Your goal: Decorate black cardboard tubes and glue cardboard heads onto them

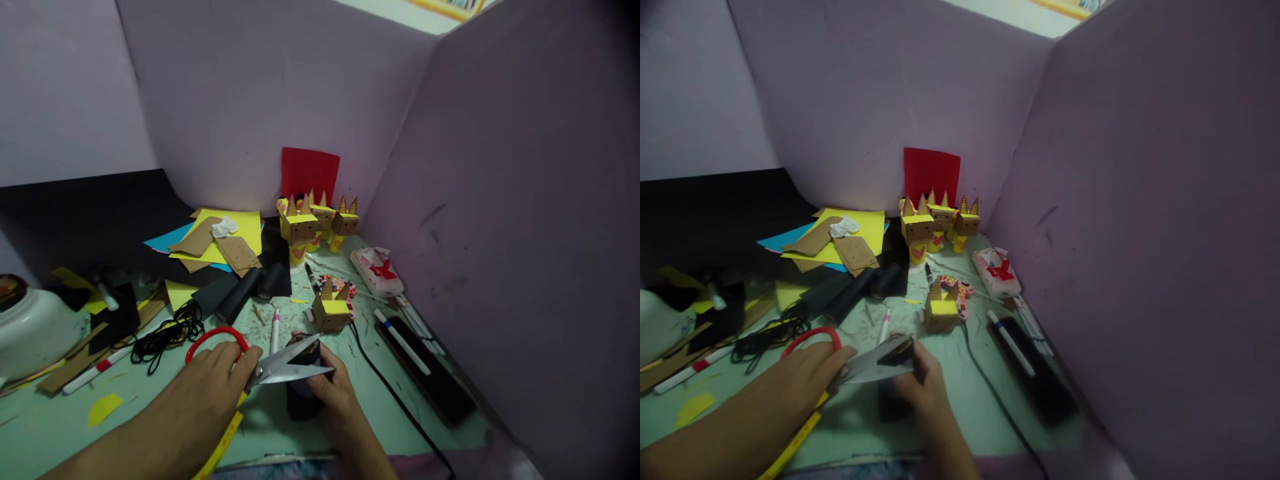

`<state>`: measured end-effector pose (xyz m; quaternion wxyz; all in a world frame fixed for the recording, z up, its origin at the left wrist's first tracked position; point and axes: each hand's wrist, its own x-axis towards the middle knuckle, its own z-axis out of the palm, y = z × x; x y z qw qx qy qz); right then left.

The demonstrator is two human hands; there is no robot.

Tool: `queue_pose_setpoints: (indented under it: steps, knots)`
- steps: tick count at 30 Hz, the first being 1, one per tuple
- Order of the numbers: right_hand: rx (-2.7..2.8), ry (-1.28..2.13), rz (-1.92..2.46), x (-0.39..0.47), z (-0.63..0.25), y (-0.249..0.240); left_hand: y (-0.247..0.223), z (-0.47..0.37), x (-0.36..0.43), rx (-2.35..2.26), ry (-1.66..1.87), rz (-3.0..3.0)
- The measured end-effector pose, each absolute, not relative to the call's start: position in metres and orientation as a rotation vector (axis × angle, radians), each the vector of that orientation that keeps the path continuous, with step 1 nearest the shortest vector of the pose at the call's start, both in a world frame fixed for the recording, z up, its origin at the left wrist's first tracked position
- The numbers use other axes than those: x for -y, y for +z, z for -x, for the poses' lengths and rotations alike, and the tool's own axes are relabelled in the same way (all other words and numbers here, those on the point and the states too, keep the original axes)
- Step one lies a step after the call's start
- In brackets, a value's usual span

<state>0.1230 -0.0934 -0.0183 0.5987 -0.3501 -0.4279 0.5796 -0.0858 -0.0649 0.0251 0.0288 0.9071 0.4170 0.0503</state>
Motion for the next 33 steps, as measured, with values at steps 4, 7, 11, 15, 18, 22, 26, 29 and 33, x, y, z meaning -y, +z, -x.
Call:
queue_pose_setpoints:
  steps: [4,7,11,15,18,22,26,29,33]
  knots:
    - [0.960,1.352,0.888,0.095,-0.124,-0.016,0.023,0.081,0.064,-1.302,0.100,-2.863]
    - [0.939,1.357,0.884,0.096,-0.121,-0.013,0.022,0.081,0.063,-1.304,0.141,-2.885]
    - [0.910,1.356,0.867,0.097,-0.120,-0.014,0.021,0.082,0.062,-1.295,0.157,-2.945]
    - [0.931,1.378,0.847,0.096,-0.122,-0.020,0.023,0.083,0.062,-1.266,0.181,-3.011]
    - [0.956,1.378,0.818,0.095,-0.123,-0.018,0.024,0.085,0.061,-1.237,0.214,-3.022]
    - [0.983,1.381,0.836,0.095,-0.124,-0.013,0.019,0.088,0.057,-1.196,0.259,-3.025]
    - [0.997,1.369,0.836,0.095,-0.124,-0.013,0.012,0.090,0.054,-1.215,0.271,-3.028]
    - [1.003,1.367,0.842,0.096,-0.124,-0.014,0.012,0.092,0.051,-1.180,0.252,-3.038]
    - [1.022,1.383,0.853,0.097,-0.125,-0.013,0.013,0.095,0.049,-1.145,0.254,-3.031]
